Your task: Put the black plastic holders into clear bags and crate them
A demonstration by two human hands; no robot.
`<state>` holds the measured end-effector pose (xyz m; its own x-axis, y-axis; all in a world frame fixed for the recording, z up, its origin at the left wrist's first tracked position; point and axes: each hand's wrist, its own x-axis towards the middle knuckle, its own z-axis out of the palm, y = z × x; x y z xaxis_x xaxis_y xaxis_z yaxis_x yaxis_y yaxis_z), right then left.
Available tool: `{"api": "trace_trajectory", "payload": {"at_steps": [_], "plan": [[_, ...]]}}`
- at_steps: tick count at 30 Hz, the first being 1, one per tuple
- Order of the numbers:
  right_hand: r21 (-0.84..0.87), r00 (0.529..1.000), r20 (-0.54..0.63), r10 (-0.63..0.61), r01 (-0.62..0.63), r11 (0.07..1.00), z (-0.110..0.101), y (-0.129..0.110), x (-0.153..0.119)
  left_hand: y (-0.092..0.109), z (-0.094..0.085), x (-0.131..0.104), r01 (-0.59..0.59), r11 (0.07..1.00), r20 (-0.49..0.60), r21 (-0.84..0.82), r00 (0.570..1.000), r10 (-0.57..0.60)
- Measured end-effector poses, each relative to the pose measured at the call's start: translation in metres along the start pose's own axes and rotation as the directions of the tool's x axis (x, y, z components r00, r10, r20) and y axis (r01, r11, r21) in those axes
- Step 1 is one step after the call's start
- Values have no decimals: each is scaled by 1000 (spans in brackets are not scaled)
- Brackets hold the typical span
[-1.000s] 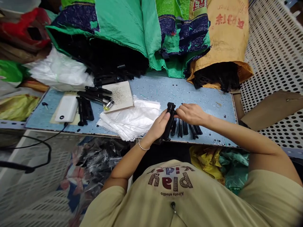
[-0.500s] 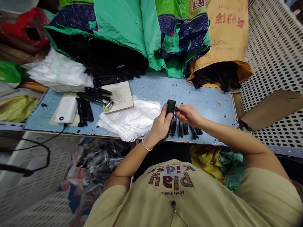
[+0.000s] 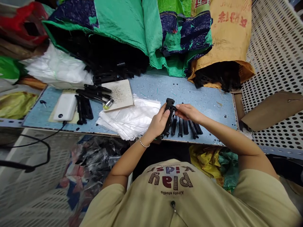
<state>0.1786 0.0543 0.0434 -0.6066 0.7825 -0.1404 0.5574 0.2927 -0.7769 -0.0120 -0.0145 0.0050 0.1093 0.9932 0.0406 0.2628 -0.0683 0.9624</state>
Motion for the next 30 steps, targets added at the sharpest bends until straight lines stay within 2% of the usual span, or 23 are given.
{"api": "trace_trajectory", "payload": {"at_steps": [3,4,6,9,11,12,14,16,17,19,21,24,26,28,30], "plan": [[-265,986,-81,-144,118,957,-10,0,0,-2,-2,2,24,996,37,-88,999,-20],[-265,983,-75,-168,143,953,-11,0,0,-1,-2,2,18,995,36,-96,999,-15],[-117,988,-54,-147,140,983,-9,1,2,1,1,2,5,997,12,-78,1000,-4],[143,998,-22,-56,59,988,3,7,3,2,6,2,0,1000,-25,-12,1000,-1],[187,1000,16,-16,13,982,7,10,1,-1,7,3,7,1000,-18,7,1000,-7],[161,1000,8,-3,2,987,7,11,-1,-3,6,4,17,1000,-12,2,1000,-17],[-5,997,-76,-25,25,1000,2,9,-4,-7,4,6,40,999,1,-28,999,-40],[-217,982,-142,-122,89,972,-5,5,-7,-7,2,8,42,998,19,-55,999,-41],[-266,978,-138,-158,117,957,-8,3,-7,-6,1,8,33,998,33,-62,999,-31],[-198,981,-121,-149,123,972,-9,1,-5,-2,3,6,17,998,44,-55,999,-14],[-41,992,-107,-73,69,997,-5,1,-1,0,6,4,21,1000,19,-20,1000,-20],[182,999,-2,51,-49,982,5,6,1,-3,8,3,35,999,-14,26,999,-35],[213,997,56,61,-72,974,11,8,-4,-7,6,6,36,999,-40,18,999,-35],[48,998,56,-18,16,999,19,7,-14,-9,2,10,30,999,-92,-13,995,-31],[-232,986,74,-149,162,959,32,5,-25,-9,-1,14,17,999,-129,-27,991,-20]]}}
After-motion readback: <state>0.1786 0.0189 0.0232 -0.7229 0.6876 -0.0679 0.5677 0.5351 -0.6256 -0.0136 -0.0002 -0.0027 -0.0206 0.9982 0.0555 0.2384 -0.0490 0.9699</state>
